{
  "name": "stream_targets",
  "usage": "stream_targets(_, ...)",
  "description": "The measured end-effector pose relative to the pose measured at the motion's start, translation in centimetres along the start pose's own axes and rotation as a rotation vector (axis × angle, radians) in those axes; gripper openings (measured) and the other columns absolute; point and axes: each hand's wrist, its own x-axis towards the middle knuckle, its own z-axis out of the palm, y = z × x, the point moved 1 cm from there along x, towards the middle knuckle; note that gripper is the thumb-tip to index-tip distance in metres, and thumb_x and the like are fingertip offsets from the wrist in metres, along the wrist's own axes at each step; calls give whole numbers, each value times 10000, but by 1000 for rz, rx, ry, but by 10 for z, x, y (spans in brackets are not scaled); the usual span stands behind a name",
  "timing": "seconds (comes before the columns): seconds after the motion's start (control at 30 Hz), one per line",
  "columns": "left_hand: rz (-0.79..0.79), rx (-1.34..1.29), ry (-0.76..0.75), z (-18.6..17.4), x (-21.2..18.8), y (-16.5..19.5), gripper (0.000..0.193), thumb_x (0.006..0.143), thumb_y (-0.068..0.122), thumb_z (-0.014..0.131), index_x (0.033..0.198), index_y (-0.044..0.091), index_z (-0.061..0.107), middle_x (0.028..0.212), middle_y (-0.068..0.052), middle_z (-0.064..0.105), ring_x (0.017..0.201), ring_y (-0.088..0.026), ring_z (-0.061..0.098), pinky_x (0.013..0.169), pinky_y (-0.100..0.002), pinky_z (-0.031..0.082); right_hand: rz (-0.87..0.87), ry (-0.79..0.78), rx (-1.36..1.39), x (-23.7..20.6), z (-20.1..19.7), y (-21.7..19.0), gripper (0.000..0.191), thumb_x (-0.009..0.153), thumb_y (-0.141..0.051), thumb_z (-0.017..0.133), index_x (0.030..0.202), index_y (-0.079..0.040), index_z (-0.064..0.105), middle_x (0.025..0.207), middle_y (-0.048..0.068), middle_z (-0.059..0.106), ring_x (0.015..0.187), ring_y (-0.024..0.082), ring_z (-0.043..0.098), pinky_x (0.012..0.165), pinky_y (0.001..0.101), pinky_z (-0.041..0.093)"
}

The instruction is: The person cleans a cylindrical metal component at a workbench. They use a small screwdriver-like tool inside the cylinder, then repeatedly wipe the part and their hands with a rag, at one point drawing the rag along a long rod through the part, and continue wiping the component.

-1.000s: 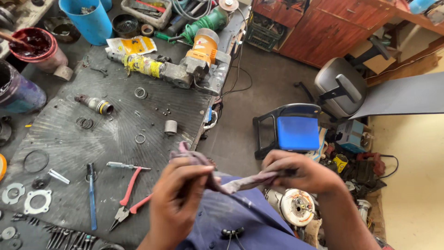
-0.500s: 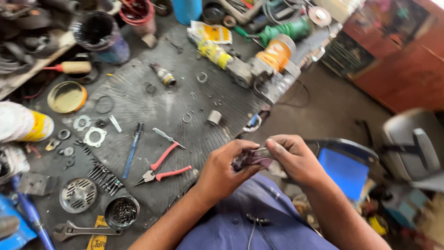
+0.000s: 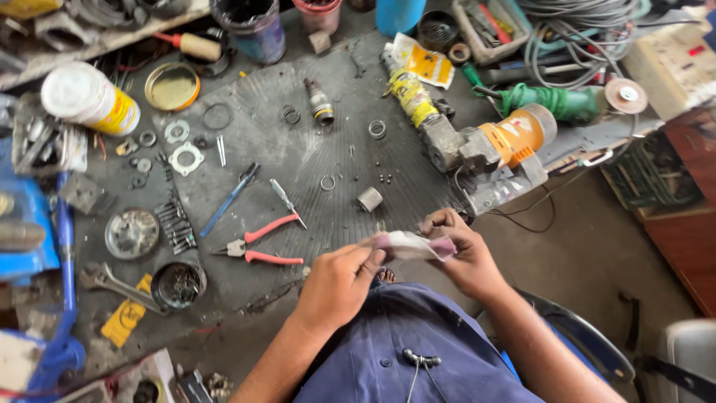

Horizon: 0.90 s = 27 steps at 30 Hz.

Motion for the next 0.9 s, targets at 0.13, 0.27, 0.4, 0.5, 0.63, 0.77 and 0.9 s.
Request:
stream_targets(0.13,307,133,262,10,-16,-11,340,1095,236,518,994,-48,677,1036,-200,719,967,-344,705,861,-436,544,151,-6,819,-5,-16,41,80,995,-60,691,1021,-20,627,1247,80,611,1266,213,580,1114,365,456)
stream_targets(0.27,-512,-340,239,35,-27,-29,302,1039,258,682,945,-27,709,773,-142,618,756,-300,574,697,-402,466,359,6,778,0,-6,52,245,1037,-199,632,1136,25,626,996,164,666,859,263,628,809,447,527)
stream_targets(0.4,-294,-1216,284,40,-28,-20,272,979,320,641,1026,52,628,938,-66,679,871,-198,658,803,-351,532,181,-195,346,10,-3,34,369,1100,-349,562,1148,15,602,1057,141,683,990,251,653,918,427,537)
stream_targets(0.5,-39,-715,133,31,-26,1,221,1013,229,541,1097,44,627,1119,-113,663,1027,-253,666,922,-394,525,77,-592,387,19,-17,9,633,1036,-562,501,1352,-18,434,1125,108,711,1027,214,682,919,376,544)
stream_targets(0.63,343,392,-29,40,-13,19,303,928,216,667,1221,148,636,1090,-40,684,962,-278,686,866,-394,538,226,-1198,48,38,-23,-24,884,824,-765,692,1261,2,640,1152,155,768,1043,265,751,892,379,591)
stream_targets(0.77,414,522,34,66,-4,13,421,888,128,607,1298,39,571,1012,-83,698,939,-278,701,852,-448,530,221,-1398,-553,53,-15,-55,923,676,-843,668,1108,-30,725,989,116,789,925,276,749,799,399,579)
stream_targets(0.9,80,415,-338,87,-12,14,349,958,279,646,1176,11,599,829,-127,704,799,-323,692,720,-449,539,141,-1436,-747,45,-12,-78,876,648,-833,693,1251,-198,709,875,103,747,834,342,719,736,454,549)
